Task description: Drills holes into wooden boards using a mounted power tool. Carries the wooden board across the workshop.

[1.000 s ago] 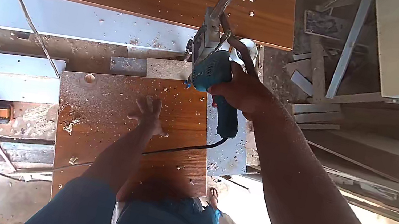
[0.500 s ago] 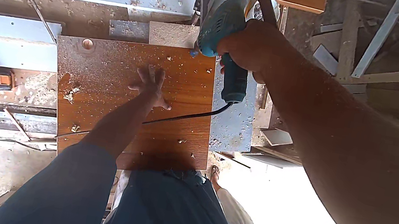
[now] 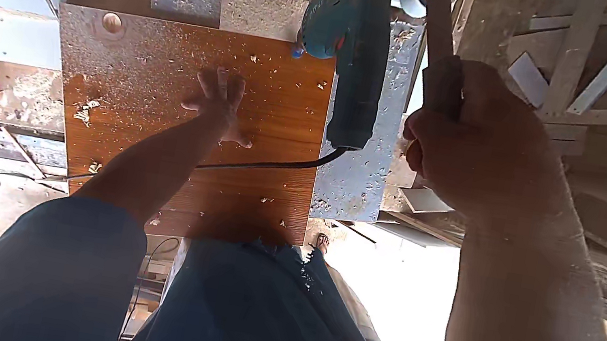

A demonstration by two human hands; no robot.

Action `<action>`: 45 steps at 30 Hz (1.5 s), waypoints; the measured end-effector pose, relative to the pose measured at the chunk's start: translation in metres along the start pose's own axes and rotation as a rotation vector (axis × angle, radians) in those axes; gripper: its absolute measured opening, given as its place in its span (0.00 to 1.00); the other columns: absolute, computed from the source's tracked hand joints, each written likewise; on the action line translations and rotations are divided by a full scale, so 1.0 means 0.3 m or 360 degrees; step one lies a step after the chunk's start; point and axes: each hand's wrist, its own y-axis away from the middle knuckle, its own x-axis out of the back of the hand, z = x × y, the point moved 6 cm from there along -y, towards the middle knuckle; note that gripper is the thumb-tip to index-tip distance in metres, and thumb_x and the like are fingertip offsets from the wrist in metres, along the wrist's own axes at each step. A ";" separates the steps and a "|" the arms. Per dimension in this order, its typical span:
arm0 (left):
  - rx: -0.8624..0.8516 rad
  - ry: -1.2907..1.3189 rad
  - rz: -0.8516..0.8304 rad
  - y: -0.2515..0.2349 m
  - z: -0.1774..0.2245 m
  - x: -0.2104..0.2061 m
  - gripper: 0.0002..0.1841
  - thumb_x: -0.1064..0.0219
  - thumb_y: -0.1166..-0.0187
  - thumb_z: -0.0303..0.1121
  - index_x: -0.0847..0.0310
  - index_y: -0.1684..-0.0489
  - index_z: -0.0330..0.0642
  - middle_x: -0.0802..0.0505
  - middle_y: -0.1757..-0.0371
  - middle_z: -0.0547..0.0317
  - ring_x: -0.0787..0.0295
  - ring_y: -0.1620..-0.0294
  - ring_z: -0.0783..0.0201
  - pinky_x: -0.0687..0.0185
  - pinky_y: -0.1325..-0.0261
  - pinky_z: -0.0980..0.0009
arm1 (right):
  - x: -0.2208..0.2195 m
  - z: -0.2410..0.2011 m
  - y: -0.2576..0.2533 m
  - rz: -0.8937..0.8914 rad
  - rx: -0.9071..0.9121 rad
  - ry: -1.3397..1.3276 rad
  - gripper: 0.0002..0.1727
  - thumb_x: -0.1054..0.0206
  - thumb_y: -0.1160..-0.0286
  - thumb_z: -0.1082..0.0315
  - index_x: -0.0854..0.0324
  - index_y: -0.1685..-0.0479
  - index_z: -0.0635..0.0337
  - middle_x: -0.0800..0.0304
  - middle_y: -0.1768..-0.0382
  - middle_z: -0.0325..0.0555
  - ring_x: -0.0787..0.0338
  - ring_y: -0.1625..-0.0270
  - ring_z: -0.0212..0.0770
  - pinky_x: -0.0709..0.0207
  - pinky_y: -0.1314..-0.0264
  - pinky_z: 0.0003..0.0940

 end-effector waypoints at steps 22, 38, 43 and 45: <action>0.0026 -0.0024 -0.0043 0.047 0.017 0.033 0.85 0.15 0.60 0.73 0.90 0.05 0.63 0.91 0.10 0.41 0.92 0.09 0.22 0.47 0.37 0.08 | -0.032 -0.079 0.047 0.0020 0.0058 0.0161 0.21 0.49 0.16 0.71 0.36 0.25 0.53 0.21 0.62 0.45 0.18 0.64 0.41 0.26 0.68 0.40; 0.0036 -0.0014 -0.0052 0.046 0.016 0.037 0.85 0.14 0.60 0.72 0.90 0.04 0.62 0.92 0.10 0.40 0.92 0.09 0.21 0.47 0.37 0.08 | -0.073 -0.052 0.029 0.0018 0.0074 0.0117 0.28 0.49 0.15 0.70 0.42 0.14 0.51 0.18 0.61 0.48 0.16 0.65 0.44 0.24 0.68 0.42; 0.0027 -0.0035 -0.0054 0.016 0.005 0.013 0.88 0.16 0.65 0.76 0.92 0.05 0.62 0.92 0.10 0.44 0.95 0.10 0.21 0.49 0.39 0.06 | -0.083 -0.039 0.025 0.0112 0.0121 0.0149 0.28 0.48 0.16 0.70 0.40 0.16 0.52 0.17 0.60 0.48 0.16 0.65 0.44 0.24 0.67 0.43; 0.0021 -0.0043 -0.0073 0.021 0.006 0.019 0.87 0.17 0.64 0.77 0.93 0.05 0.62 0.93 0.10 0.45 0.95 0.10 0.21 0.48 0.39 0.07 | -0.096 -0.031 0.020 0.0180 0.0150 0.0161 0.28 0.48 0.16 0.70 0.38 0.16 0.53 0.17 0.60 0.49 0.17 0.65 0.44 0.25 0.68 0.43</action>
